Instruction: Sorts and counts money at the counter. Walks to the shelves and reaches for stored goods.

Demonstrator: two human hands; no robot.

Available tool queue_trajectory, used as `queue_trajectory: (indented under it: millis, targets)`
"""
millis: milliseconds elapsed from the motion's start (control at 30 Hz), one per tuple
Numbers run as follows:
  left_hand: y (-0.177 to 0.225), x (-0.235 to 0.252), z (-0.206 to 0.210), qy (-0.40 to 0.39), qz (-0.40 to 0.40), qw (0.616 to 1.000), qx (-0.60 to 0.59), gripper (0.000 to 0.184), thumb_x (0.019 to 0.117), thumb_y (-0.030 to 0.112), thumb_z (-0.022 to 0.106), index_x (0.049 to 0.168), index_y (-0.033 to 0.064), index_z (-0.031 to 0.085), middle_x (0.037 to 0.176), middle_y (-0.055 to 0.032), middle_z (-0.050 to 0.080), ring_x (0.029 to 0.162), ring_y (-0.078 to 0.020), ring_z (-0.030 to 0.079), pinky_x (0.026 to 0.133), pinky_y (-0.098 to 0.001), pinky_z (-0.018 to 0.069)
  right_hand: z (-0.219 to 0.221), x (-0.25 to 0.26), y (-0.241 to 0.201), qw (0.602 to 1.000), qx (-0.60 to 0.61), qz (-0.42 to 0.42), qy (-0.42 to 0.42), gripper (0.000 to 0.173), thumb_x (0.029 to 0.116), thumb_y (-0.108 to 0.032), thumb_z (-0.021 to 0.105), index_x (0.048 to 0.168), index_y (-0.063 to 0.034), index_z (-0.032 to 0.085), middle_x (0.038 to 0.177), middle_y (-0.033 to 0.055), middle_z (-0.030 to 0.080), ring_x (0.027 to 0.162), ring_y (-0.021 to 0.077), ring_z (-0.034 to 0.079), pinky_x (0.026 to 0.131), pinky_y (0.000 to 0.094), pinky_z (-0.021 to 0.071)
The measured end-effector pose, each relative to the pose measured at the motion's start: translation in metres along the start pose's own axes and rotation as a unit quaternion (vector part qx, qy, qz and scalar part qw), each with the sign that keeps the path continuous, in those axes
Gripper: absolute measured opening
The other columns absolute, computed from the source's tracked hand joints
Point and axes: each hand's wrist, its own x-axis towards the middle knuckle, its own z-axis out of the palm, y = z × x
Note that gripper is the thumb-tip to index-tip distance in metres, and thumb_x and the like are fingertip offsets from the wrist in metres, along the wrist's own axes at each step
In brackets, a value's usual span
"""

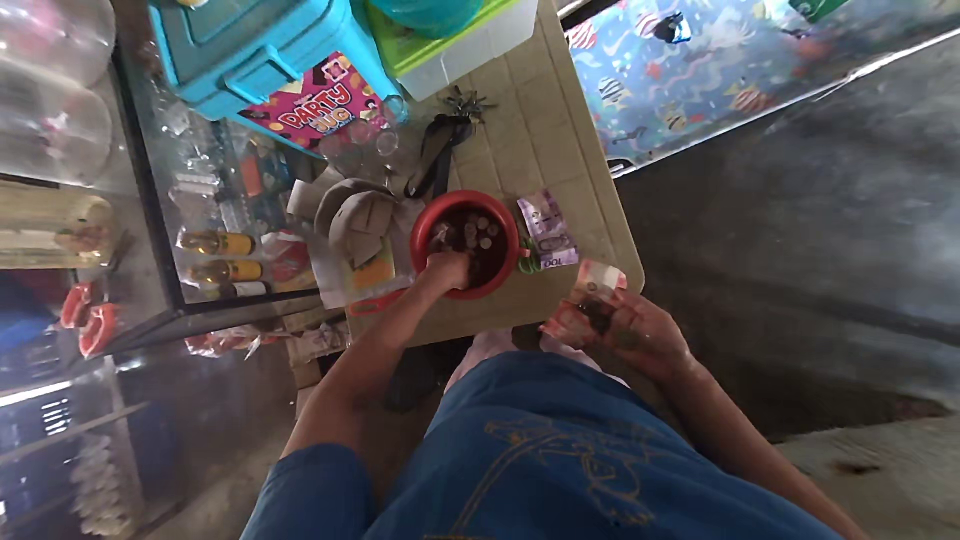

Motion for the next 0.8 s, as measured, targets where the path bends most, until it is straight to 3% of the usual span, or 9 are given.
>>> queue_trajectory:
  millis: [133,233,300,467,567,633,700,767,800]
  targets:
    - [-0.019,0.001,-0.003,0.051,0.126,0.966,-0.219,0.032,0.1002,0.013,0.063,0.126,-0.0056,0.064,0.12,-0.0276,0.067,0.113,-0.0398,0.065,0.101,-0.0582,0.0485,-0.002,0.0,-0.001,1.0,0.013,-0.007,-0.01,0.055,0.1108,-0.029,0.01,0.109,-0.0073,0.06,0.094,0.0076,0.072,0.086,0.017,0.071,0.077,0.0348,0.0609]
    - [-0.021,-0.023,-0.011,0.094,0.175,0.877,-0.438,0.024,0.1041,0.013,0.057,0.119,-0.0061,0.062,0.103,-0.0157,0.066,0.087,-0.0176,0.064,0.082,-0.0351,0.0552,0.0,0.001,-0.004,1.0,0.011,-0.006,-0.013,0.055,0.1108,-0.031,0.01,0.109,-0.0079,0.061,0.094,0.007,0.072,0.084,0.0155,0.07,0.075,0.0325,0.0601]
    - [-0.019,-0.034,-0.015,0.113,0.18,0.825,-0.524,0.019,0.1045,0.012,0.056,0.114,-0.0033,0.062,0.095,-0.0075,0.066,0.078,-0.0092,0.064,0.074,-0.0271,0.0562,0.002,0.003,-0.005,0.999,0.023,-0.008,-0.021,0.055,0.1108,-0.031,0.012,0.11,-0.0071,0.061,0.096,0.0084,0.072,0.086,0.0166,0.07,0.076,0.0335,0.06]
    - [-0.017,-0.043,-0.017,0.178,0.178,0.759,-0.6,0.014,0.1034,0.009,0.055,0.109,-0.0014,0.063,0.092,-0.0036,0.067,0.079,-0.0077,0.067,0.075,-0.0253,0.0585,0.008,0.008,-0.007,0.999,0.039,-0.008,-0.036,0.057,0.1104,-0.034,0.01,0.116,-0.007,0.06,0.1,0.011,0.072,0.091,0.021,0.071,0.081,0.0392,0.0604]
    - [-0.014,-0.048,-0.019,0.181,0.198,0.712,-0.648,0.017,0.1017,0.007,0.045,0.105,0.0001,0.06,0.103,-0.0066,0.068,0.086,-0.0109,0.068,0.08,-0.0287,0.0582,0.009,0.011,-0.008,0.998,0.043,-0.002,-0.041,0.054,0.1102,-0.037,0.013,0.119,-0.009,0.059,0.103,0.0109,0.071,0.094,0.0212,0.07,0.082,0.0399,0.0603]
    - [-0.012,-0.051,-0.016,0.148,0.257,0.634,-0.714,0.027,0.1002,0.012,0.032,0.094,0.0127,0.058,0.104,-0.0027,0.073,0.089,-0.0119,0.07,0.08,-0.0302,0.0583,0.012,0.011,-0.009,0.998,0.052,0.003,-0.027,0.053,0.1102,-0.037,0.015,0.116,-0.0092,0.06,0.101,0.0104,0.071,0.092,0.0207,0.071,0.08,0.0392,0.0604]
    - [-0.01,-0.047,-0.013,0.08,0.342,0.522,-0.777,0.038,0.097,0.021,0.034,0.081,0.0226,0.069,0.103,-0.0029,0.077,0.089,-0.0149,0.074,0.078,-0.0306,0.0603,0.015,0.01,-0.01,0.998,0.057,0.012,-0.015,0.054,0.1102,-0.038,0.015,0.114,-0.0095,0.06,0.099,0.0098,0.071,0.09,0.0199,0.071,0.079,0.0382,0.0605]
    - [-0.004,-0.044,-0.013,0.021,0.371,0.44,-0.818,0.042,0.0979,0.026,0.036,0.086,0.0185,0.076,0.105,-0.0082,0.077,0.091,-0.0197,0.075,0.08,-0.0328,0.0617,0.015,0.01,-0.011,0.998,0.059,0.017,-0.016,0.056,0.1099,-0.04,0.014,0.115,-0.0093,0.061,0.099,0.0105,0.072,0.089,0.0205,0.071,0.078,0.0386,0.0607]
    - [0.004,-0.049,-0.016,0.016,0.332,0.428,-0.841,0.05,0.1007,0.027,0.027,0.089,0.0161,0.074,0.103,-0.0093,0.077,0.09,-0.0205,0.075,0.08,-0.0331,0.0618,0.015,0.011,-0.01,0.998,0.064,0.018,-0.016,0.057,0.1096,-0.041,0.014,0.115,-0.0093,0.061,0.099,0.011,0.072,0.09,0.0212,0.071,0.079,0.0393,0.0604]
